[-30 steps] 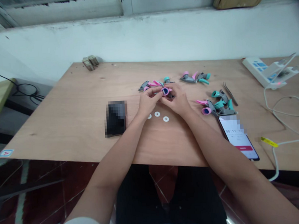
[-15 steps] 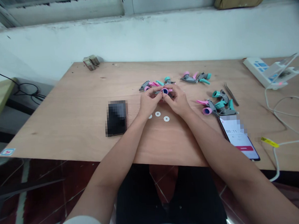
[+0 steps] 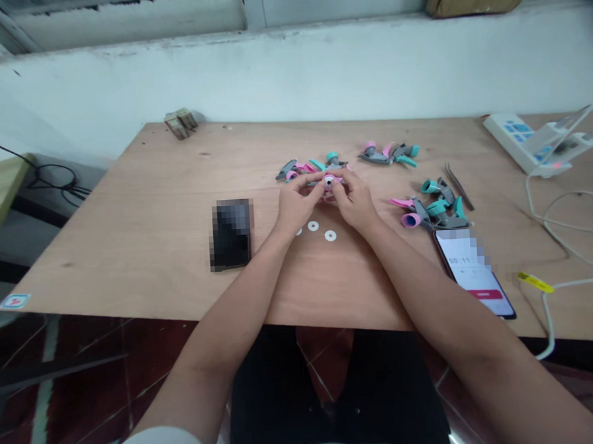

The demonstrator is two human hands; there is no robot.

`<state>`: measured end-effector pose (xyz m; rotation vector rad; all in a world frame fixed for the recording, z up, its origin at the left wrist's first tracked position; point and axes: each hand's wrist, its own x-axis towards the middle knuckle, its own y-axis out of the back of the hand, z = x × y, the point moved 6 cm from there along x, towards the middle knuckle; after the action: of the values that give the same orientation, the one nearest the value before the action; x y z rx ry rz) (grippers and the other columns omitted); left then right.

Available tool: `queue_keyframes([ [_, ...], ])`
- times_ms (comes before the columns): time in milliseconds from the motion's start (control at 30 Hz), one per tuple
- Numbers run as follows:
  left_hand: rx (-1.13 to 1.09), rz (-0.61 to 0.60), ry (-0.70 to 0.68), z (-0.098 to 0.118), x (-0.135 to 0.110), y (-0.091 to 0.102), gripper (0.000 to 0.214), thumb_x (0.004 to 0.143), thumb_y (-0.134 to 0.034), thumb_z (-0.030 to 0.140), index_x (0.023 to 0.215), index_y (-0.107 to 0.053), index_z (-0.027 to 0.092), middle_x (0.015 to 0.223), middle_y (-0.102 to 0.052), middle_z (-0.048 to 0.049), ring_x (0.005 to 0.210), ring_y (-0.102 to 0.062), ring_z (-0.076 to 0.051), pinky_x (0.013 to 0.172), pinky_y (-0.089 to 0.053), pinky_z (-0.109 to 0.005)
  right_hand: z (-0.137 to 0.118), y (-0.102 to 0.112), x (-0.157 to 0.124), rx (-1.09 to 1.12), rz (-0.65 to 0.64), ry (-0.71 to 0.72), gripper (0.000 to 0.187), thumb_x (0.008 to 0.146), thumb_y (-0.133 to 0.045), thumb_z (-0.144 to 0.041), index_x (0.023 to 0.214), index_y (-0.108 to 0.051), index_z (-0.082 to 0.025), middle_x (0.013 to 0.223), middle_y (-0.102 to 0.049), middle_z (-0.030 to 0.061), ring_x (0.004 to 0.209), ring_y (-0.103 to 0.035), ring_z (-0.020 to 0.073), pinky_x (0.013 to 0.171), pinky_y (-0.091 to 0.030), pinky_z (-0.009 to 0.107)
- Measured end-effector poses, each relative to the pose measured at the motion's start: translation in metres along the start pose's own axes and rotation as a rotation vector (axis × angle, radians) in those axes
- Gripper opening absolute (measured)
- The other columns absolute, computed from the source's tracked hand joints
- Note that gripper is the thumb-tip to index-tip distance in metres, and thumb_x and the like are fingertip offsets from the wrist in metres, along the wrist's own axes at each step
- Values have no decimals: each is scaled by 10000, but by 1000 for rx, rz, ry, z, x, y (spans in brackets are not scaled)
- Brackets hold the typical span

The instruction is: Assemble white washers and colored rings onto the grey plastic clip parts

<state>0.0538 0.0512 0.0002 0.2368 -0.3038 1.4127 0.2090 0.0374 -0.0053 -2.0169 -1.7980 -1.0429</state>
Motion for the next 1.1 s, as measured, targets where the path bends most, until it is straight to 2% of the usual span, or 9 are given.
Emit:
queue_keyframes([
  [200,168,47,-109,9,-2,3,195,948,-784,313,1100,-860,217,1113,-856,-86,931,-807,-192,852,-652,-306,-6,-2,1,-86,-43,64,446,1108,-447,-602,1214,-713,-260,1179,-792,117,1085,-759,282,1004,-632,492],
  [333,233,31,-210,16,-3,1,187,947,-761,253,1103,-859,216,1123,-846,-91,1018,-789,-203,897,-639,-314,-9,-1,2,-146,-25,96,412,1105,-439,-548,1211,-704,-251,1166,-793,128,1075,-756,284,1009,-619,486],
  [467,340,36,-288,21,-4,0,182,947,-738,202,1087,-853,223,1086,-831,-84,963,-766,-188,893,-627,-309,-10,1,3,-161,20,139,342,1087,-486,-491,1168,-716,-251,1194,-796,135,1115,-748,282,1028,-607,476],
  [633,377,14,-310,21,-3,0,199,946,-718,190,1100,-839,223,1103,-814,-83,919,-747,-174,838,-620,-281,-6,1,2,-118,25,125,314,1074,-527,-498,1145,-716,-258,1190,-788,124,1115,-747,280,1017,-614,485],
  [800,310,9,-241,20,-3,3,142,931,-771,275,1051,-832,228,1084,-814,-75,964,-754,-199,867,-623,-313,-10,5,1,-169,37,106,225,1048,-558,-421,1111,-707,-264,1175,-775,117,1097,-739,290,963,-641,482],
  [933,194,166,-168,23,-1,21,205,960,-781,426,939,-779,222,948,-777,-47,819,-712,-173,782,-587,-307,-26,15,-1,-368,95,96,132,1002,-599,-340,1025,-710,-273,1132,-745,124,1054,-716,320,934,-628,496],
  [1033,132,297,-139,22,2,37,324,983,-754,519,868,-704,220,850,-709,-23,710,-646,-143,685,-544,-287,-35,15,-3,-478,119,73,85,951,-633,-311,943,-707,-267,1086,-739,107,920,-704,292,842,-620,461],
  [1100,109,340,-117,20,4,44,385,987,-737,569,834,-660,224,816,-679,-14,689,-619,-134,657,-529,-276,-35,12,-5,-519,117,58,65,920,-669,-311,882,-696,-266,1058,-742,95,874,-694,278,808,-614,448],
])
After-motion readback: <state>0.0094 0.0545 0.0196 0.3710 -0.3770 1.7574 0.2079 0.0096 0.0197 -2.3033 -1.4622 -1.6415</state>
